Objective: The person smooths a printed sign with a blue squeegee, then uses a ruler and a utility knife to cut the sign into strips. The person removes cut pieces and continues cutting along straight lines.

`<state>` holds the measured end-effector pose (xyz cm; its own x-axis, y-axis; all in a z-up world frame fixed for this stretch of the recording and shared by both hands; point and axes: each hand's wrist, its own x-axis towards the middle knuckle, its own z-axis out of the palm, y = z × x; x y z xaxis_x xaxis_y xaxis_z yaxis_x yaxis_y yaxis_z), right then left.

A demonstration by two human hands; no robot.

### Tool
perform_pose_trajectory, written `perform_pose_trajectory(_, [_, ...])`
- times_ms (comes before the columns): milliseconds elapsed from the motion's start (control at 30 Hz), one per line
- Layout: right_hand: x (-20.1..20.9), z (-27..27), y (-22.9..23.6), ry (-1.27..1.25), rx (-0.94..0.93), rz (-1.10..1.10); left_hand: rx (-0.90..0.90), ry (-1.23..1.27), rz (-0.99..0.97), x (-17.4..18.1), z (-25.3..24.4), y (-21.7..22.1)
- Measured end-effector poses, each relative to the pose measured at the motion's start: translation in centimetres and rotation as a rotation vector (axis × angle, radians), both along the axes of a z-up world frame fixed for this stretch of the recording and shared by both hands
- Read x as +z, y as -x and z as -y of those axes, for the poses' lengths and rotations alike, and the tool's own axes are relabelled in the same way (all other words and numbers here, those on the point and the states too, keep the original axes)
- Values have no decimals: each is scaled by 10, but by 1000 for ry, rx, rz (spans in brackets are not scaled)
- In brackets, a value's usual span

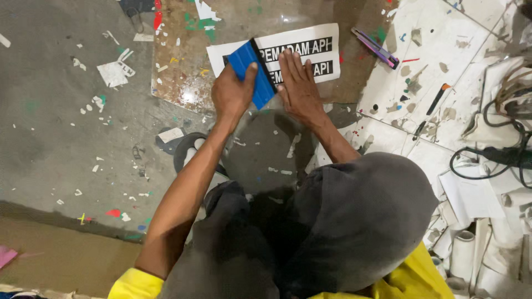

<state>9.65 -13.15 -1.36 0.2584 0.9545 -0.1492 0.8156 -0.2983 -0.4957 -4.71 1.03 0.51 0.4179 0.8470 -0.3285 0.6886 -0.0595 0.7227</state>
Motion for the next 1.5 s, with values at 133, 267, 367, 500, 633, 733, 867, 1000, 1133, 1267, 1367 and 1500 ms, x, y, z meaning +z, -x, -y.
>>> perform_pose_trajectory(133, [-16, 7, -2, -73, -70, -185, -93, -52, -184, -11, -10, -18])
perform_pose_trajectory(267, [-18, 15, -8, -65, -57, -193, -119, -111, -232, -17, -18, -8])
perform_pose_trajectory(367, [-16, 13, -13, -64, -47, -223, -129, -193, -229, -18, -31, 8])
perform_pose_trajectory(500, [-13, 11, -15, -34, -33, -227, -88, -160, -226, -15, -40, 30])
perform_pose_trajectory(633, [-9, 11, -16, -24, -27, -242, -72, -252, -342, -9, -51, 48])
perform_pose_trajectory(733, [-7, 14, -20, -27, 4, -207, -69, -315, -374, -7, -56, 59])
perform_pose_trajectory(867, [-10, 13, -19, -10, 32, -156, -86, -444, -418, -4, -60, 63])
perform_pose_trajectory(1000, [1, 13, -22, -64, 56, -150, -48, -507, -384, 18, -59, 56])
perform_pose_trajectory(1133, [30, 18, 8, -123, 47, -113, 63, -171, -4, 59, -33, 61])
perform_pose_trajectory(1267, [65, 23, 38, -102, 42, -748, -47, 114, 163, 79, 40, 52])
perform_pose_trajectory(1367, [78, 30, 30, -5, 74, -854, -229, 74, 215, 79, 64, 44])
perform_pose_trajectory(1500, [80, 54, 23, -94, 56, -656, -378, 249, 98, 74, 71, 33])
